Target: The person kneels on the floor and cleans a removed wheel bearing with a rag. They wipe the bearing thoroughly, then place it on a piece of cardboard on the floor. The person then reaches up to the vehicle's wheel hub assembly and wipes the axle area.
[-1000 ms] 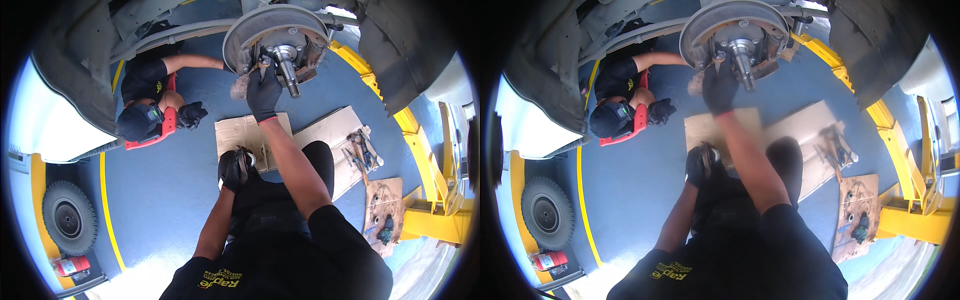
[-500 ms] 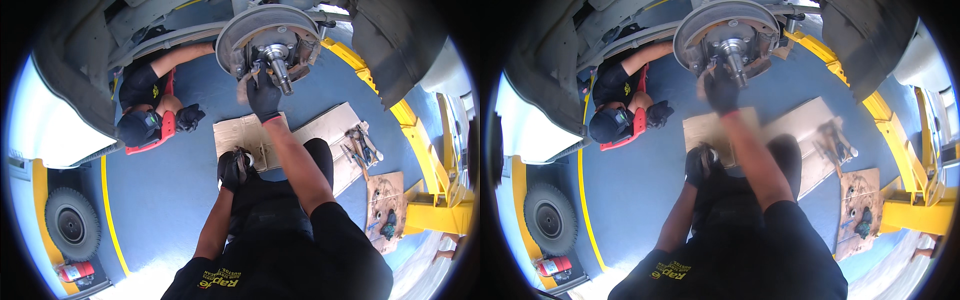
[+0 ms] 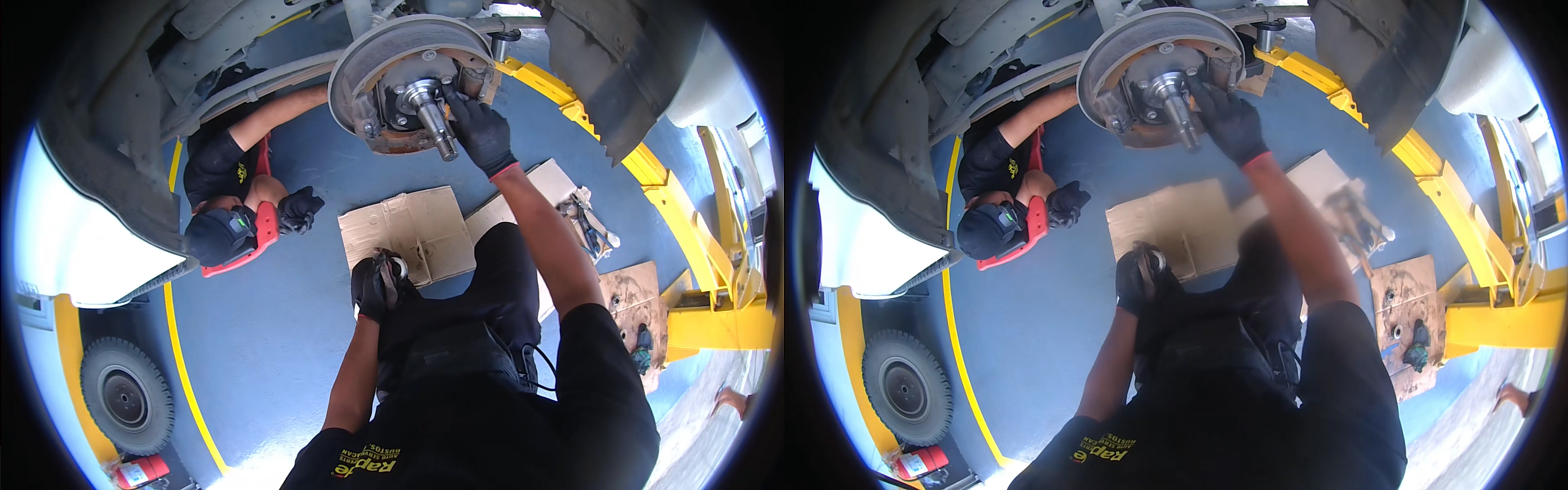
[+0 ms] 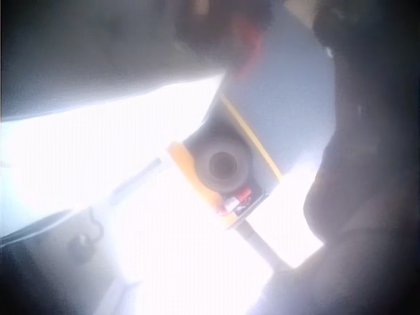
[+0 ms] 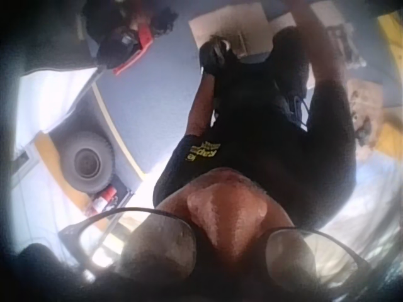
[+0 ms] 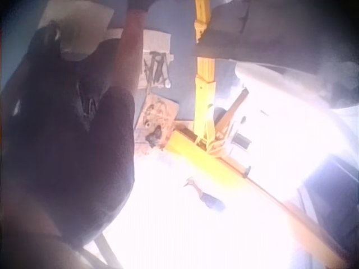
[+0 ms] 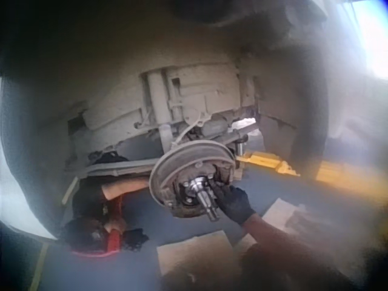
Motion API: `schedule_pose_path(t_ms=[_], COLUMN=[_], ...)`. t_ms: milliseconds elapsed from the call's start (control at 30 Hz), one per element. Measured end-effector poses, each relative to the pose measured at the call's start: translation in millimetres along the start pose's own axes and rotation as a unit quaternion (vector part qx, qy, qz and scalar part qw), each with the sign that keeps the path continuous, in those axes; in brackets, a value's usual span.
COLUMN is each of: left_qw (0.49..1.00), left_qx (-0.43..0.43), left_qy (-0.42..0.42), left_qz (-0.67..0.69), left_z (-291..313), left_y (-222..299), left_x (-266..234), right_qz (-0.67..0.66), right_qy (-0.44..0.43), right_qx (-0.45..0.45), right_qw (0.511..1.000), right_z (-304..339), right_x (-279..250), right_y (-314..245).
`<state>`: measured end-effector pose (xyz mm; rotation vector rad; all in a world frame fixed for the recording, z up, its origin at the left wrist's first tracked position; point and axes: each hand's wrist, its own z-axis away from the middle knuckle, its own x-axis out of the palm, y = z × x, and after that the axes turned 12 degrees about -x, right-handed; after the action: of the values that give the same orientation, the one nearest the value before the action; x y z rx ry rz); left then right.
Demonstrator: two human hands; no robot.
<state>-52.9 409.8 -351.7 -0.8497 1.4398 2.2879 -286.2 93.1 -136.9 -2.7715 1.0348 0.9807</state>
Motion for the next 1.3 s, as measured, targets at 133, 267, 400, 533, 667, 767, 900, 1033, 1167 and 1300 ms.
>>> schedule_pose_path(t_ms=[133, 267, 400, 533, 667, 767, 900, 1033, 1167, 1300], left_qw=[0.966, 0.997, 0.988, 0.978, 0.971, 0.977, 0.945, 0.974, 0.970, 0.962], left_qx=[0.194, -0.037, 0.100, 0.132, 0.163, 0.124, 0.230, 0.135, 0.140, 0.146], left_qy=[0.158, -0.013, 0.116, 0.160, 0.163, 0.138, 0.229, 0.153, 0.178, 0.219], left_qz=[-0.059, 0.065, -0.013, 0.036, 0.068, 0.104, -0.035, 0.095, 0.093, 0.076], left_z=[13, 2, 17, 14, 15, 25, 33, 21, 17, 34], left_y=[81, 11, 54, 46, 60, 48, 90, 58, 68, 60], left_x=[15, -3, 3, 7, 17, 10, -3, -3, 4, -7], right_qz=[-0.042, -0.215, -0.480, -0.147, 0.330, 0.188, -0.136, -0.431, -0.467, -0.406], right_qy=[-0.022, -0.157, -0.026, -0.030, -0.278, -0.262, -0.106, -0.087, -0.073, -0.059], right_qx=[0.112, 0.134, 0.389, 0.118, 0.119, 0.217, 0.025, 0.145, 0.209, 0.229], right_qw=[0.993, 0.955, 0.786, 0.982, 0.894, 0.921, 0.985, 0.886, 0.856, 0.882], right_z=[54, 26, 28, -51, -40, -45, -3, -5, 19, 22], right_x=[25, -11, -80, -131, -59, -42, -25, -5, -2, -55], right_y=[-2, -21, 8, -46, -115, -109, -38, -33, -14, -31])
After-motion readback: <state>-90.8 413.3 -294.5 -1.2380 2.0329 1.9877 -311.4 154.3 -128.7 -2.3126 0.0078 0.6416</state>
